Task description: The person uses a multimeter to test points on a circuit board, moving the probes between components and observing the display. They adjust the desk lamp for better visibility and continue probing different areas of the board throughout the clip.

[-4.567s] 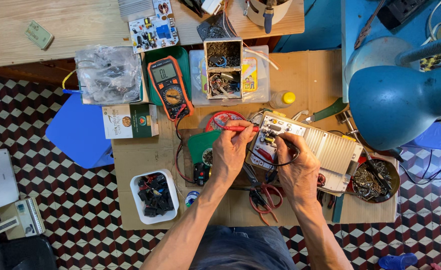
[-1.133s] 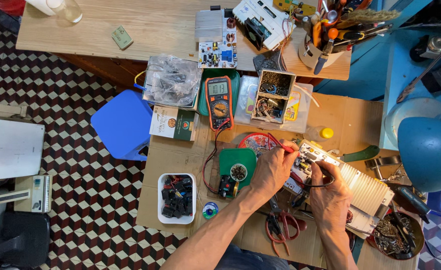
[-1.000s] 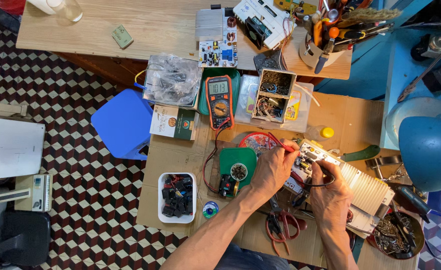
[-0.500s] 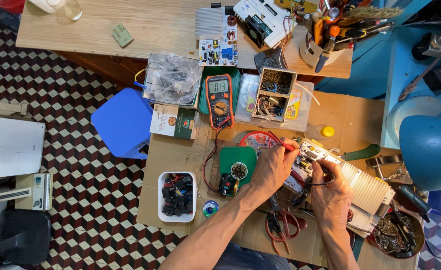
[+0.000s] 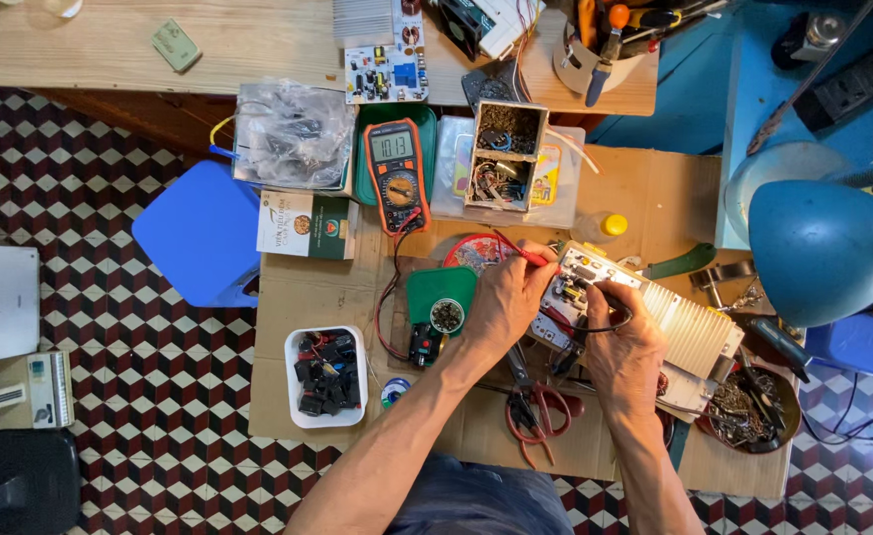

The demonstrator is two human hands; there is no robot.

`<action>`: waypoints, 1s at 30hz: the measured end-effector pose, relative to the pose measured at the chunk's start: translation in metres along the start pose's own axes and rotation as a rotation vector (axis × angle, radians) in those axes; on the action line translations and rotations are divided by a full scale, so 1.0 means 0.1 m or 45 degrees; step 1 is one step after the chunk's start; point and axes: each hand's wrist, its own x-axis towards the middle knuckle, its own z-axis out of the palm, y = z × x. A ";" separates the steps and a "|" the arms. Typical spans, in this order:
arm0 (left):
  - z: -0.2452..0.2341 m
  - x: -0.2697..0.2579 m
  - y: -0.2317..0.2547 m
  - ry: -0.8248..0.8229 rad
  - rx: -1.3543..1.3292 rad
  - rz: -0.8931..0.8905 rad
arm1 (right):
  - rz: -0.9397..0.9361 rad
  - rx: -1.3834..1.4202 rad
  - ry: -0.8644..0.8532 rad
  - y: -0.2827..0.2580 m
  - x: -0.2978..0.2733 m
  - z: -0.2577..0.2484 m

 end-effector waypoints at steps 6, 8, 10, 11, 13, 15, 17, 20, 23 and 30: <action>0.01 0.01 0.01 0.014 -0.063 -0.041 | -0.010 0.017 0.006 -0.01 0.00 0.00; 0.01 0.01 0.01 0.018 -0.056 -0.032 | -0.007 0.016 0.004 -0.01 0.00 0.00; 0.00 0.01 0.01 0.024 -0.053 -0.015 | 0.001 0.011 -0.002 0.00 0.00 0.00; 0.00 0.01 0.01 0.017 -0.058 -0.038 | 0.010 0.006 -0.005 0.00 0.00 0.00; 0.00 0.01 0.02 0.004 -0.069 -0.084 | 0.013 -0.008 -0.006 0.00 0.00 0.00; 0.00 0.01 0.03 0.008 -0.064 -0.053 | 0.004 -0.025 -0.003 0.00 0.00 0.00; 0.00 0.01 0.03 0.013 -0.061 -0.037 | 0.028 -0.032 -0.006 -0.01 0.00 0.00; -0.01 0.01 0.03 0.018 -0.053 -0.029 | 0.025 -0.023 -0.005 -0.02 0.00 0.00; -0.01 0.01 0.02 0.014 -0.030 -0.003 | 0.019 -0.013 -0.005 -0.03 -0.01 0.00; -0.02 0.01 0.03 -0.005 -0.029 -0.015 | 0.036 -0.021 -0.010 -0.03 -0.01 0.00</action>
